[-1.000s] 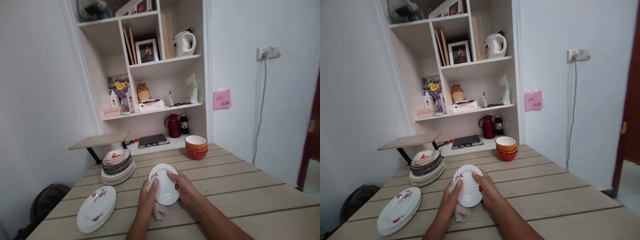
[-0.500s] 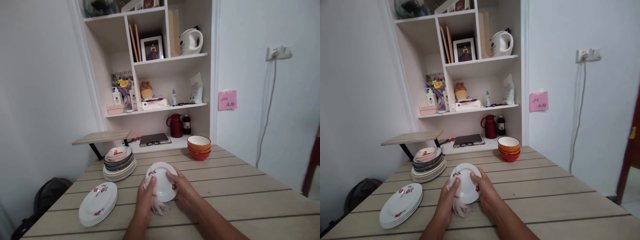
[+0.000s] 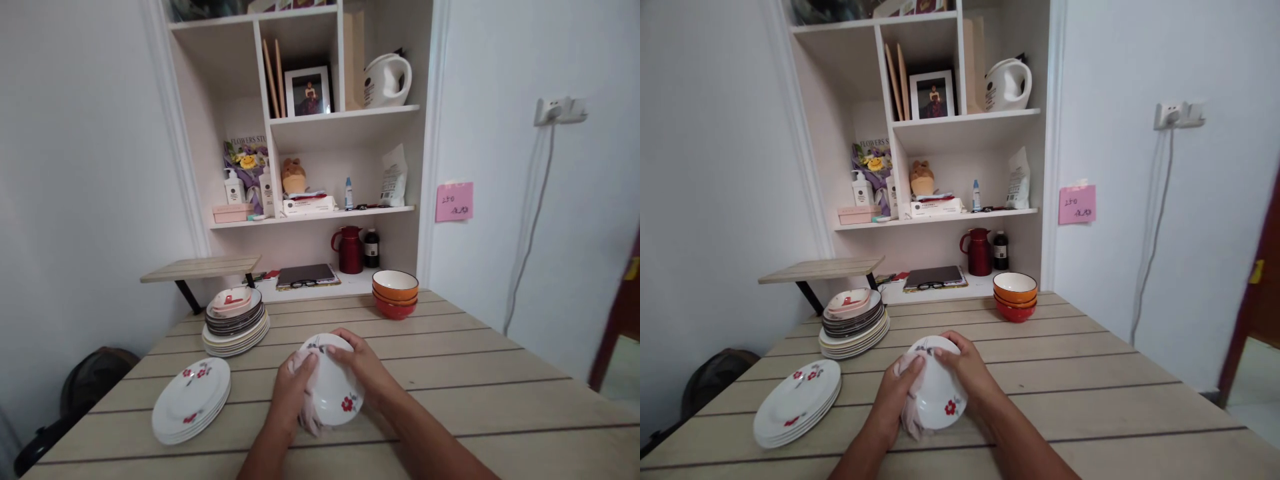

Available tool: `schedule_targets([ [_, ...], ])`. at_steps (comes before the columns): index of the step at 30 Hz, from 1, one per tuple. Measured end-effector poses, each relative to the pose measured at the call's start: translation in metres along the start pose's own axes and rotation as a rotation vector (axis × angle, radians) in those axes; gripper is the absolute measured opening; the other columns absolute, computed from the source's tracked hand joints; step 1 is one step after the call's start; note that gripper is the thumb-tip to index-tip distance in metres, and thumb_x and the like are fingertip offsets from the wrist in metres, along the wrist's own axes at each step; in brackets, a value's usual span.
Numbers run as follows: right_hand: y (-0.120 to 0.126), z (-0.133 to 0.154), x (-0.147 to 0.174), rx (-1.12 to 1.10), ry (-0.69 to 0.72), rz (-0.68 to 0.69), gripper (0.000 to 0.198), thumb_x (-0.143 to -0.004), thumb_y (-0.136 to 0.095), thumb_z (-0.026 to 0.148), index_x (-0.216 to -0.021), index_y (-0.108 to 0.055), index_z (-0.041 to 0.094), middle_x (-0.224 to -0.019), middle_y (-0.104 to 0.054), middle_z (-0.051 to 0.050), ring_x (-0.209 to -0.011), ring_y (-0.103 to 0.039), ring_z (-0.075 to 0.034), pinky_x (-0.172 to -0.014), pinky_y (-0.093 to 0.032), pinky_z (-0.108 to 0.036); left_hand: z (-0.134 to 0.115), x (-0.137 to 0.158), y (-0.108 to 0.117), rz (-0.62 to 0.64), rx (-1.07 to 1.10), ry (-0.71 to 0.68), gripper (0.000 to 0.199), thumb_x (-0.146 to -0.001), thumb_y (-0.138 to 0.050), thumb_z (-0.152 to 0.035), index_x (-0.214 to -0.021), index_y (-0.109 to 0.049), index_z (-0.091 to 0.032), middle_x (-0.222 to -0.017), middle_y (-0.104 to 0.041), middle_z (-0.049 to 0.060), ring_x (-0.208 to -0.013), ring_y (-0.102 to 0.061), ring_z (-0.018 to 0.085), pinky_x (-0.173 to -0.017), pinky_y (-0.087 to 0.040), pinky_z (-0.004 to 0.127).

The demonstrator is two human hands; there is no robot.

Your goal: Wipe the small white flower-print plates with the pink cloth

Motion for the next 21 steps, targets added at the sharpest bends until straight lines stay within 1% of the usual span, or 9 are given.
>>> schedule_targets([
  [3,0.001,-0.006,-0.004,-0.117,0.040,-0.096,0.038,-0.065,-0.077,0.036,-0.091,-0.057,0.020,-0.068,-0.067,0.001,-0.054,-0.059,-0.016,-0.050,-0.044,-0.026,0.004,-0.001,-0.001,-0.014,0.079,0.049,0.054,-0.062,-0.083,-0.047,-0.099,-0.069,-0.010,-0.086,-0.076,0.012,-0.078,-0.072,0.025,-0.070,-0.057,0.031],
  [5,0.003,-0.008,-0.005,-0.167,0.053,-0.148,0.039,-0.066,-0.077,0.036,-0.095,-0.056,0.020,-0.072,-0.069,-0.001,-0.057,-0.061,-0.017,-0.052,-0.047,-0.027,0.006,-0.002,-0.002,-0.012,0.090,0.055,0.056,-0.063,-0.083,-0.046,-0.104,-0.069,-0.010,-0.089,-0.076,0.013,-0.082,-0.072,0.026,-0.074,-0.057,0.032],
  [9,0.004,-0.011,-0.006,-0.205,0.043,-0.152,0.038,-0.069,-0.075,0.035,-0.099,-0.055,0.022,-0.077,-0.071,-0.002,-0.060,-0.063,-0.018,-0.054,-0.049,-0.028,0.009,-0.004,-0.002,-0.018,0.066,0.030,0.055,-0.066,-0.080,-0.047,-0.105,-0.069,-0.009,-0.088,-0.076,0.013,-0.085,-0.072,0.027,-0.075,-0.056,0.032],
  [11,0.004,-0.010,-0.006,-0.198,0.006,-0.122,0.040,-0.070,-0.074,0.034,-0.103,-0.055,0.022,-0.081,-0.072,-0.003,-0.063,-0.065,-0.019,-0.056,-0.050,-0.029,0.009,-0.004,-0.001,-0.046,0.076,0.013,0.056,-0.065,-0.080,-0.048,-0.103,-0.070,-0.010,-0.089,-0.076,0.013,-0.084,-0.072,0.026,-0.074,-0.056,0.031],
  [14,0.006,-0.005,-0.004,-0.136,-0.061,-0.047,0.047,-0.067,-0.075,0.028,-0.109,-0.055,0.021,-0.086,-0.073,-0.005,-0.067,-0.066,-0.020,-0.058,-0.051,-0.030,0.007,-0.002,0.000,-0.072,0.080,-0.006,0.054,-0.064,-0.081,-0.048,-0.101,-0.070,-0.010,-0.088,-0.076,0.012,-0.080,-0.071,0.025,-0.071,-0.056,0.030],
  [17,0.012,0.003,0.000,-0.030,-0.112,0.051,0.045,-0.066,-0.073,0.023,-0.108,-0.057,0.020,-0.085,-0.072,-0.004,-0.068,-0.067,-0.020,-0.057,-0.050,-0.028,0.004,0.000,-0.002,-0.018,0.052,0.002,0.049,-0.064,-0.081,-0.047,-0.095,-0.072,-0.010,-0.082,-0.076,0.011,-0.071,-0.070,0.022,-0.065,-0.056,0.028],
  [19,0.015,0.008,0.003,0.018,-0.131,0.113,0.043,-0.067,-0.072,0.023,-0.106,-0.057,0.021,-0.086,-0.072,-0.004,-0.066,-0.067,-0.020,-0.056,-0.050,-0.028,0.004,0.000,-0.004,0.042,0.024,0.011,0.046,-0.064,-0.082,-0.044,-0.092,-0.072,-0.010,-0.081,-0.075,0.011,-0.067,-0.069,0.020,-0.062,-0.055,0.026],
  [21,0.017,0.010,0.005,0.063,-0.148,0.147,0.040,-0.067,-0.071,0.024,-0.104,-0.057,0.021,-0.083,-0.071,-0.003,-0.062,-0.065,-0.019,-0.053,-0.049,-0.028,0.007,-0.001,-0.005,0.091,-0.020,0.029,0.044,-0.063,-0.083,-0.043,-0.089,-0.073,-0.009,-0.080,-0.075,0.011,-0.065,-0.068,0.019,-0.060,-0.053,0.025],
])
Point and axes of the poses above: each hand's wrist, its own x-axis away from the middle knuckle, its own y-axis out of the back of the hand, z = x × y, the point moved 4 cm from there along -x, towards the middle knuckle
